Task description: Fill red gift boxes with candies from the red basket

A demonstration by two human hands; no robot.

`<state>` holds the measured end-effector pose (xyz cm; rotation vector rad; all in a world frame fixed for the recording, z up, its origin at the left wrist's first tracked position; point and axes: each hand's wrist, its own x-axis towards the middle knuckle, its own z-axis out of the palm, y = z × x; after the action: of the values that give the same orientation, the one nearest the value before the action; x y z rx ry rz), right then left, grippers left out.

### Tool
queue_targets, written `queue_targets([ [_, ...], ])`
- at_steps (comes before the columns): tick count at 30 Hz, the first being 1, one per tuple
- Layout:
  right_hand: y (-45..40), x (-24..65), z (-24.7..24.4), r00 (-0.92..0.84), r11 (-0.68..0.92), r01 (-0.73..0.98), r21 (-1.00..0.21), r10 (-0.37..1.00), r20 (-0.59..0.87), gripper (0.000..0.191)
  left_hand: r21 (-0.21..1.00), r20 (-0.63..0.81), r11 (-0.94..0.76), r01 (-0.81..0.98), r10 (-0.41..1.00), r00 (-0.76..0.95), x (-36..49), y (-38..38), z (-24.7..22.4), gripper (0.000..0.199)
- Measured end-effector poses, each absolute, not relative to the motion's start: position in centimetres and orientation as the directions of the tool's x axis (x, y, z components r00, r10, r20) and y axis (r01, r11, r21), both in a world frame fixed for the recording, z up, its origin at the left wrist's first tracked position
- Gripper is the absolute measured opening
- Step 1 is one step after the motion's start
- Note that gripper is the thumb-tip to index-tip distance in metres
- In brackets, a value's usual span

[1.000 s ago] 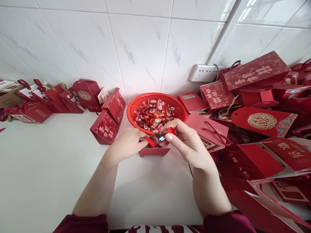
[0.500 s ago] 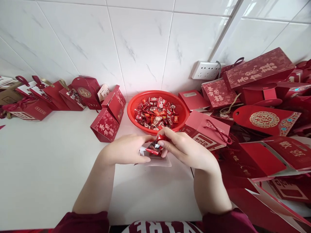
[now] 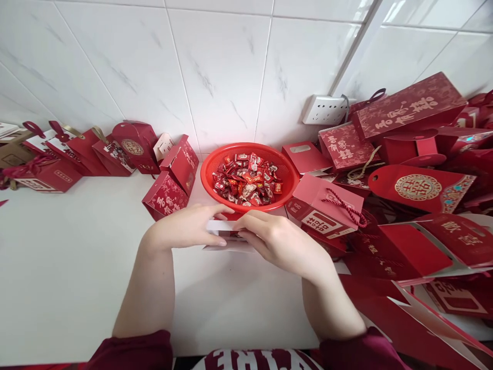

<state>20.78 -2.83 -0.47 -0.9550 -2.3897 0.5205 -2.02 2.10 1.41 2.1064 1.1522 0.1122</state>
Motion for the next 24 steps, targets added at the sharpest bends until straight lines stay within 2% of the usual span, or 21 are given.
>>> queue_targets([
  [3,-2.8,21.6,0.1,-0.584,0.663,0.538,-0.520,0.738,0.337,0.014,0.598,-0.265,-0.330,0.730,0.778,0.569,-2.7,2.5,1.0,0.062],
  [7,-2.5,22.6,0.4,-0.433,0.578,0.603,-0.550,0.816,0.382,0.013,0.581,-0.286,-0.341,0.739,0.764,0.578,-2.7,2.3,1.5,0.039],
  [10,-2.0,22.7,0.3,-0.270,0.476,0.661,-0.580,0.872,0.408,0.013,0.587,-0.317,-0.338,0.736,0.740,0.593,-3.0,1.8,2.3,0.037],
  [13,-1.6,22.7,0.0,-0.196,0.408,0.687,-0.601,0.901,0.387,0.013,0.597,-0.353,-0.315,0.738,0.723,0.594,-3.8,1.5,2.7,0.038],
  [17,-0.5,22.5,-0.9,-0.103,0.302,0.711,-0.635,0.938,0.332,0.016,0.605,-0.319,-0.291,0.741,0.764,0.561,-4.6,1.7,2.6,0.036],
  [20,2.0,21.7,-1.8,-0.101,0.196,0.772,-0.605,0.977,0.187,0.029,0.627,-0.296,-0.292,0.722,0.768,0.568,-4.0,2.0,2.1,0.037],
  [22,4.5,20.6,-2.6,-0.180,0.161,0.879,-0.449,0.984,-0.001,0.037,0.652,-0.264,-0.305,0.695,0.767,0.585,-3.3,2.1,1.8,0.038],
  [23,6.0,19.9,-3.0,-0.212,0.160,0.931,-0.330,0.969,-0.128,0.037,0.665,-0.241,-0.312,0.678,0.770,0.591,-2.9,2.1,1.7,0.038],
  [24,7.3,19.2,-3.4,-0.229,0.168,0.947,-0.274,0.952,-0.205,0.032,0.679,-0.217,-0.320,0.661,0.773,0.596,-2.6,2.2,1.6,0.038],
])
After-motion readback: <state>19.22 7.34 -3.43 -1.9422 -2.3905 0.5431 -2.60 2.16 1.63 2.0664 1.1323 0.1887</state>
